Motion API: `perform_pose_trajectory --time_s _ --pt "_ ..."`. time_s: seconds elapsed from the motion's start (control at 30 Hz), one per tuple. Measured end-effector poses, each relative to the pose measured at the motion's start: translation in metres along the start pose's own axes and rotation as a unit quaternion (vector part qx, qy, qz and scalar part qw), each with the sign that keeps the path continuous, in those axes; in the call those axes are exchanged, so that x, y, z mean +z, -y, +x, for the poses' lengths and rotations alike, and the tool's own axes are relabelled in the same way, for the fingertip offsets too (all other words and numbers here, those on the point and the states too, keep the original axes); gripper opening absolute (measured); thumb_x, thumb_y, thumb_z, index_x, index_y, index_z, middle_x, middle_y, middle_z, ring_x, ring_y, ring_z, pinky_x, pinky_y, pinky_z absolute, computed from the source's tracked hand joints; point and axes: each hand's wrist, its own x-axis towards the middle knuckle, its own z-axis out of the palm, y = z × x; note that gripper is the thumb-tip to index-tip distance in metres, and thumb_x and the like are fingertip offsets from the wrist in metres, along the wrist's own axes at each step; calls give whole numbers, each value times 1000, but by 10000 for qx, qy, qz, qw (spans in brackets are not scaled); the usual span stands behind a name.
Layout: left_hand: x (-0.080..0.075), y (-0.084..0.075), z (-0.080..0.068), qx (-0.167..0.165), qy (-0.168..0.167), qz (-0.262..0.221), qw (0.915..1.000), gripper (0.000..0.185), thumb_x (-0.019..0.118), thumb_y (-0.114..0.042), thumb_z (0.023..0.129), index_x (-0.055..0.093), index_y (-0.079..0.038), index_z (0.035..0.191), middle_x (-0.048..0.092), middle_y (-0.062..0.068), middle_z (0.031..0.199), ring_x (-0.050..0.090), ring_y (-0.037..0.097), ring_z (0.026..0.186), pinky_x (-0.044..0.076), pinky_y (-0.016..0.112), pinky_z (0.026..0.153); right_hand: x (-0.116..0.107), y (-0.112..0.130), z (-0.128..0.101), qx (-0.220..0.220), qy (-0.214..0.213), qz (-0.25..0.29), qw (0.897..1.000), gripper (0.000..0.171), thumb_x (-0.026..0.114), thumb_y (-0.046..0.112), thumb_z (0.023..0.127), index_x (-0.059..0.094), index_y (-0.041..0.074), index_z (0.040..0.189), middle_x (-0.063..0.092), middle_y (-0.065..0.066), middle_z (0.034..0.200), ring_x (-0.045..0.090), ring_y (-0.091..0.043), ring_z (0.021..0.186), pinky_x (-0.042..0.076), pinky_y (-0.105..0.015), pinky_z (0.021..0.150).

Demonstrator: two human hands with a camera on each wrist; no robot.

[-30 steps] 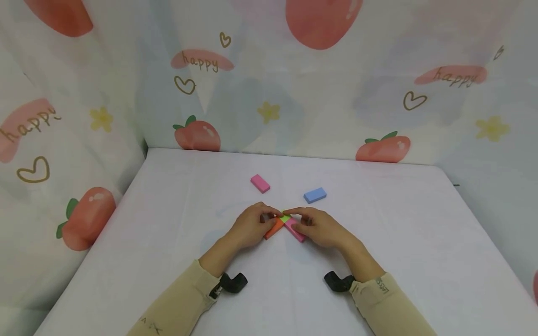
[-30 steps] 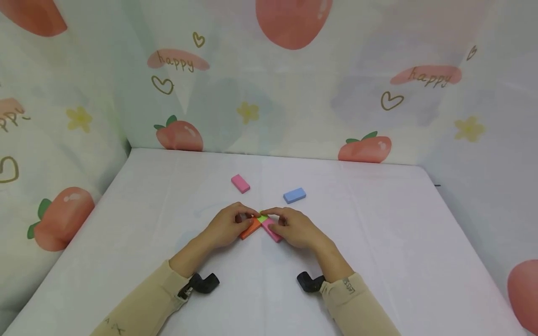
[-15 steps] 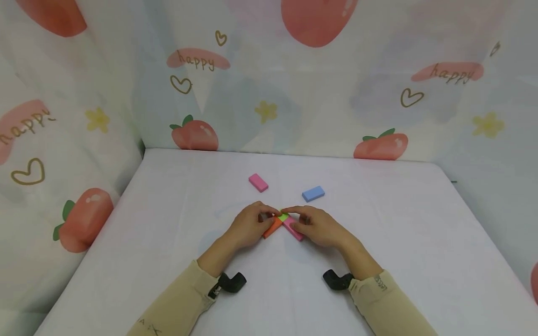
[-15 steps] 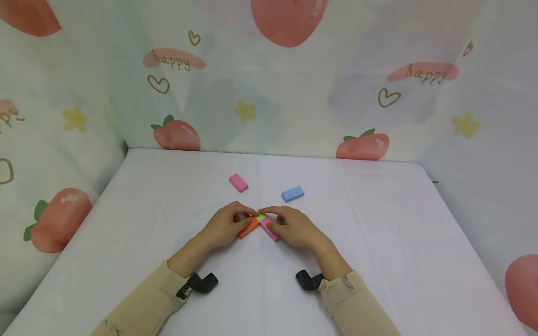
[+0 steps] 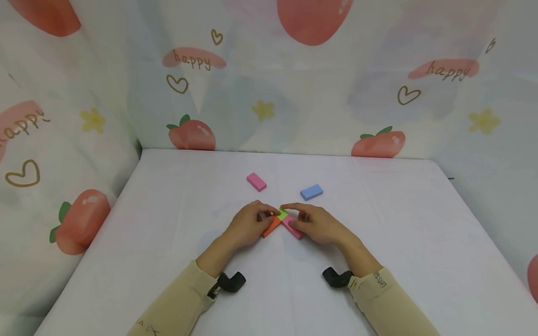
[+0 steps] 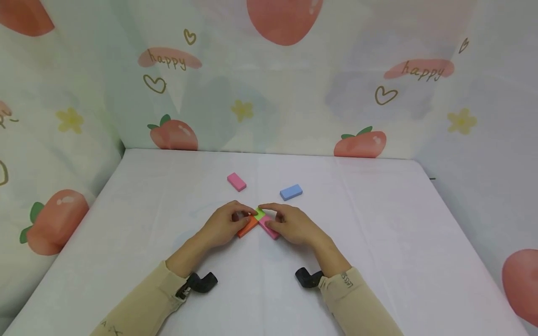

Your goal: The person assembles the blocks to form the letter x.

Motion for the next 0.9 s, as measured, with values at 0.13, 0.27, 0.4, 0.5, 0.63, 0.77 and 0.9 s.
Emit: perform_pose_trajectory --time_s 0.13,0.27,0.4,0.5,0.63,0.77,0.9 --pt "0 0 -1 -7 19 36 10000 20 63 -27 93 70 -37 108 58 -14 93 52 12 79 44 28 66 -1 0 -1 -33 15 117 9999 42 62 33 94 52 44 133 57 -1 95 53 -18 80 44 -32 67" --pt "1 1 -2 -29 54 36 10000 19 62 -27 93 70 -37 108 58 -13 93 52 11 78 44 28 65 -2 -3 -2 -4 28 300 9995 38 63 33 93 56 39 129 58 -1 97 53 -19 80 45 -32 67" --pt "2 0 -2 -1 120 32 9999 19 62 -28 94 69 -38 108 58 -13 94 52 12 77 44 27 65 -3 -4 -4 124 -41 374 9992 35 65 33 92 59 33 127 58 -1 98 53 -19 80 45 -31 66" --pt "1 -2 -2 23 120 33 9999 19 62 -27 93 69 -37 108 58 -12 93 53 12 78 44 28 65 -5 -4 -6 154 -69 415 9990 35 65 32 92 59 31 127 58 -1 98 53 -19 79 46 -30 65" --pt "0 -4 -3 41 69 30 10000 19 63 -26 93 70 -36 108 58 -12 93 53 12 78 44 28 65 -7 -2 -7 140 -125 421 9989 36 65 32 92 59 29 127 58 -1 99 55 -19 78 47 -31 66" --pt "-1 -4 -2 63 43 41 10000 19 63 -26 93 69 -36 109 58 -13 93 53 12 79 45 27 66 -12 0 -8 165 -273 351 9989 36 66 32 91 60 29 127 58 -1 100 55 -20 79 48 -32 67" --pt "-1 -3 -1 100 -5 42 9999 19 63 -26 93 70 -36 108 59 -13 93 53 11 79 45 27 66 -17 -2 -8 116 -383 286 9988 37 66 34 91 60 29 127 58 -1 99 55 -20 78 48 -32 66"
